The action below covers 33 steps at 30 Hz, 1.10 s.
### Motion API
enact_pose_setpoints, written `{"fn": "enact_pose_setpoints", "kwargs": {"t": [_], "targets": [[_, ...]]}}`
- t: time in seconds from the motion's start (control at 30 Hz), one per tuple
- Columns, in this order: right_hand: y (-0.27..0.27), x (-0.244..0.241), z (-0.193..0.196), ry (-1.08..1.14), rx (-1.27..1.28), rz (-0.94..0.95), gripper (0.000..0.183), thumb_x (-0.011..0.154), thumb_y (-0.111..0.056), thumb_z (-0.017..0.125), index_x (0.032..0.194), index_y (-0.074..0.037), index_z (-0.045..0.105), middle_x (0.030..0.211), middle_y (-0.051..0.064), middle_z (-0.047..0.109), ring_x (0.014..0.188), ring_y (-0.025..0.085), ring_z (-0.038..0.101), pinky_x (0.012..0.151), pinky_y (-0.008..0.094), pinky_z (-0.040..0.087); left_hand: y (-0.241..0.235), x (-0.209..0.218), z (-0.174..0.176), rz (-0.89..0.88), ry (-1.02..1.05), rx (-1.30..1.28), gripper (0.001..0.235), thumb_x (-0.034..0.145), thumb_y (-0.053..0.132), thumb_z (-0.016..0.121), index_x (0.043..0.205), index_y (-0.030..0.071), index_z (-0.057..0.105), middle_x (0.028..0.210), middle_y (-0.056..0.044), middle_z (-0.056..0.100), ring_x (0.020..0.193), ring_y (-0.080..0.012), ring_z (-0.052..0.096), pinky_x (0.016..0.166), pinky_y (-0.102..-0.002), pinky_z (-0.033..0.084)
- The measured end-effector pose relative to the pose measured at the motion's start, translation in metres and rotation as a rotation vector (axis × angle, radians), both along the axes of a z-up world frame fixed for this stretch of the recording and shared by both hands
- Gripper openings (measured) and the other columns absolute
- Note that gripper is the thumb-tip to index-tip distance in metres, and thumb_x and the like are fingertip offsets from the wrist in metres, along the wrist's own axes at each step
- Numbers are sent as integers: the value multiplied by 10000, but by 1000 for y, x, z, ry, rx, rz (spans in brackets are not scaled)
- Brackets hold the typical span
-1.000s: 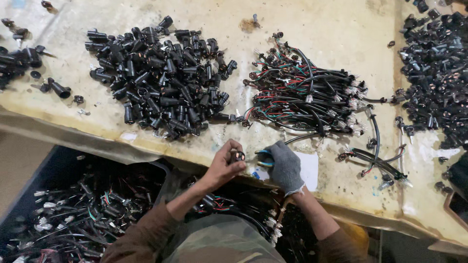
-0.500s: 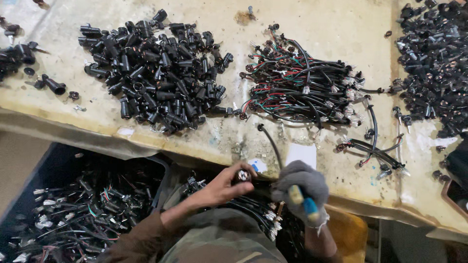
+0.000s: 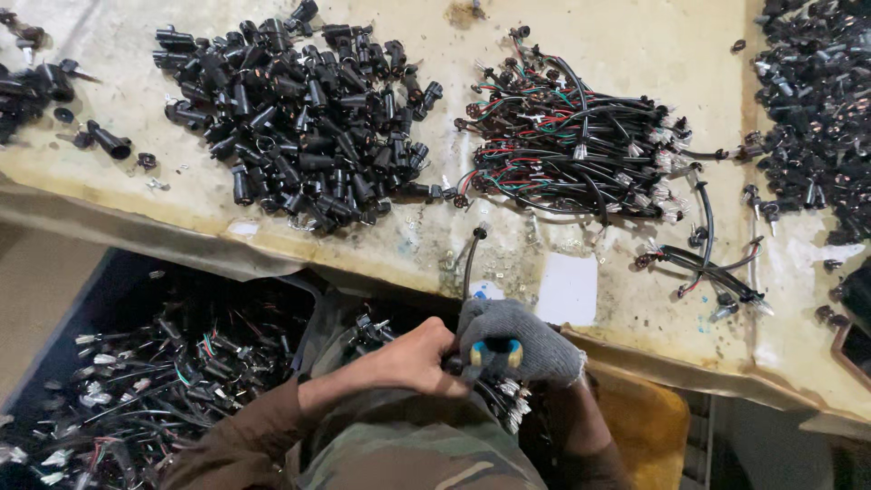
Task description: The person repeatedly picks up black cylindrical components and wire harnesses from a table, connects them by hand, and places the assembled units into a bin below. The process is continuous and repetitive throughout the clip.
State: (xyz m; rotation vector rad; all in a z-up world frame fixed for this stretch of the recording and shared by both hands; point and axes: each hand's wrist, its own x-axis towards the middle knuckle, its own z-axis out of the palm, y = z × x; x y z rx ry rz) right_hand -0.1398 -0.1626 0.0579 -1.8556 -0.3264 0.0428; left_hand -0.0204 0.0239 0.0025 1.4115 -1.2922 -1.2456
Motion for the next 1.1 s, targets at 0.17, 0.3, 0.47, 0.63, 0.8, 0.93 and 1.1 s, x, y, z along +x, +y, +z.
{"fn": "enact_pose_setpoints", "kwargs": {"t": [0.17,0.3,0.47,0.63,0.8,0.93,1.1], "targets": [[20,4,-15,-47,56,-115,264,722,-172,883,828,-72,663,825,57,655,781,209,628,660,342,508,1,2,-6,11,-429,-222,356,744,374,795,777,36,690,658,-199,642,657,-397,665,605,-459,530],[63,-5,-28,-4,46,-848,147,811,-101,751,882,-71,626,870,36,640,783,174,610,689,307,510,0,13,-11,298,-496,-241,326,722,362,753,846,66,702,673,-174,656,668,-382,673,596,-474,535],[63,-33,-25,-299,934,-710,384,903,-360,793,842,-113,505,842,1,509,654,92,482,562,247,400,1,-17,-11,270,-537,-357,279,745,341,771,839,89,697,667,-121,659,647,-366,666,554,-499,488],[70,-48,-25,-163,1352,-427,476,931,-521,735,895,-135,458,750,1,453,537,107,386,496,274,368,11,-45,-2,192,-360,-333,328,734,336,767,947,90,724,705,-132,663,650,-371,658,564,-467,506],[91,-52,-33,-180,1154,-574,421,1027,-469,677,854,-141,476,678,-13,471,515,129,380,484,322,363,18,-52,-2,258,-62,-255,265,798,311,753,979,119,754,773,-144,702,658,-313,720,595,-389,552],[83,-46,-28,-152,949,-539,407,985,-455,691,880,-124,479,697,-3,444,510,109,365,445,289,322,7,-41,-2,173,-153,-256,273,773,249,775,998,96,749,753,-163,691,680,-354,687,611,-397,532],[13,-14,-13,-119,875,-517,377,1008,-387,710,874,-94,515,668,-35,458,546,105,417,479,265,348,12,16,5,-15,46,-487,270,778,228,758,951,29,704,814,-167,691,718,-302,709,639,-377,539]]}}
